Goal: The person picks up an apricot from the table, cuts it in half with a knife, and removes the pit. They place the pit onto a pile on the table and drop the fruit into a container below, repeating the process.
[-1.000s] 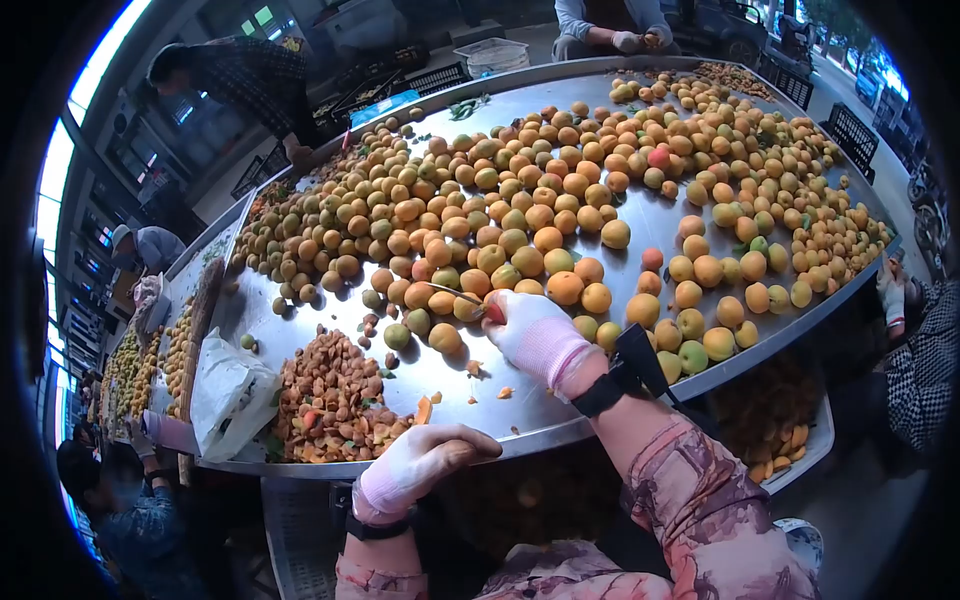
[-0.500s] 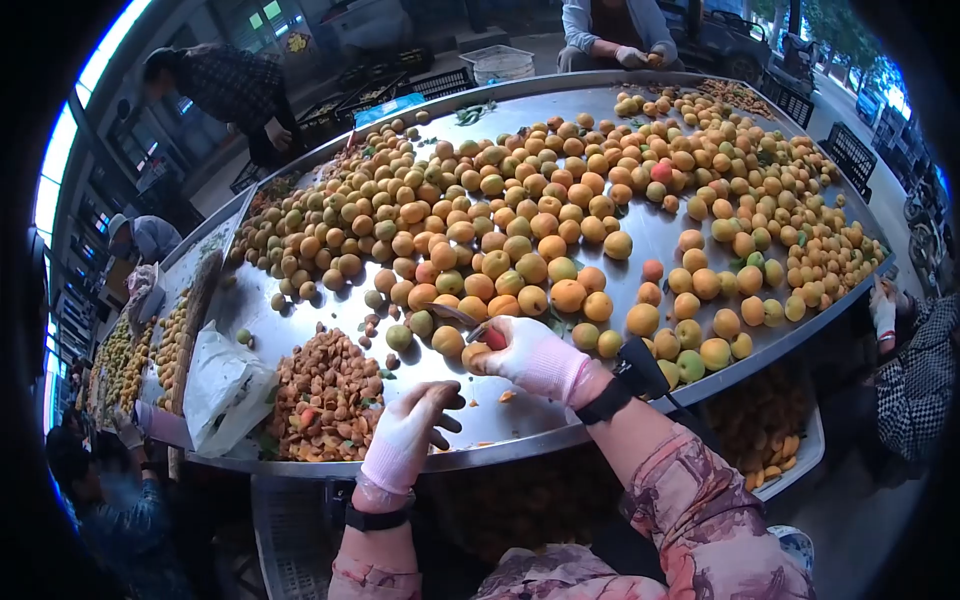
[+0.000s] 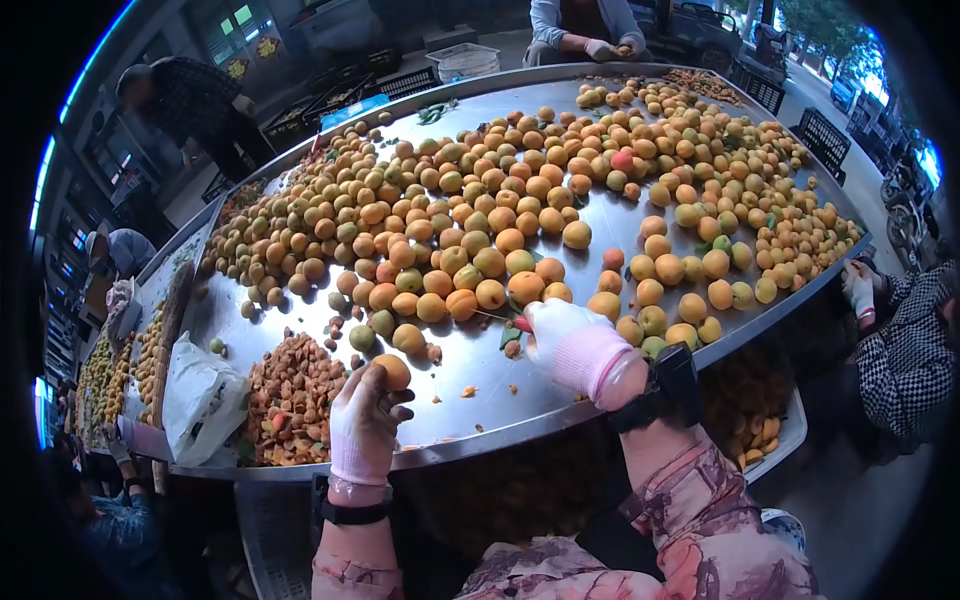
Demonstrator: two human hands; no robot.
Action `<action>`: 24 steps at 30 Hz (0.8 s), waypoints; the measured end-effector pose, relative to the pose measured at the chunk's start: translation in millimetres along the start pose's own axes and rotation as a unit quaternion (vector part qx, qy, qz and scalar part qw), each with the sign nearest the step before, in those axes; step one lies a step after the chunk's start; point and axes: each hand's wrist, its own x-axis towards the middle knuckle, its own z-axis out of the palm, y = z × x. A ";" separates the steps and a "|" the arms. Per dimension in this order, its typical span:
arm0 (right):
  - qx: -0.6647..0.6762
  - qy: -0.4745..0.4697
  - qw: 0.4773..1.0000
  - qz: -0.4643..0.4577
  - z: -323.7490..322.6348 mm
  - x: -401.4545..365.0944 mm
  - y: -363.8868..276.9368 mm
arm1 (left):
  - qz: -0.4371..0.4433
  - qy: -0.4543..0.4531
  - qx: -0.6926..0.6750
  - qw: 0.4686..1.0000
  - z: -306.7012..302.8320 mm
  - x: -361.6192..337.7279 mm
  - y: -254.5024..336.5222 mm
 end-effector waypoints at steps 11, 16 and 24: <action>-0.163 0.013 0.979 0.121 18.5 -7.5 -8.7 | 0.008 -0.028 0.002 1.000 4.4 -7.1 -2.9; -0.197 -0.029 0.975 0.098 18.3 -2.0 -29.5 | 0.016 -0.014 0.001 1.000 -3.7 -7.7 1.9; -0.009 -0.231 0.969 -0.085 31.1 -22.0 -58.1 | 0.031 -0.005 -0.036 0.999 -18.7 -7.8 9.8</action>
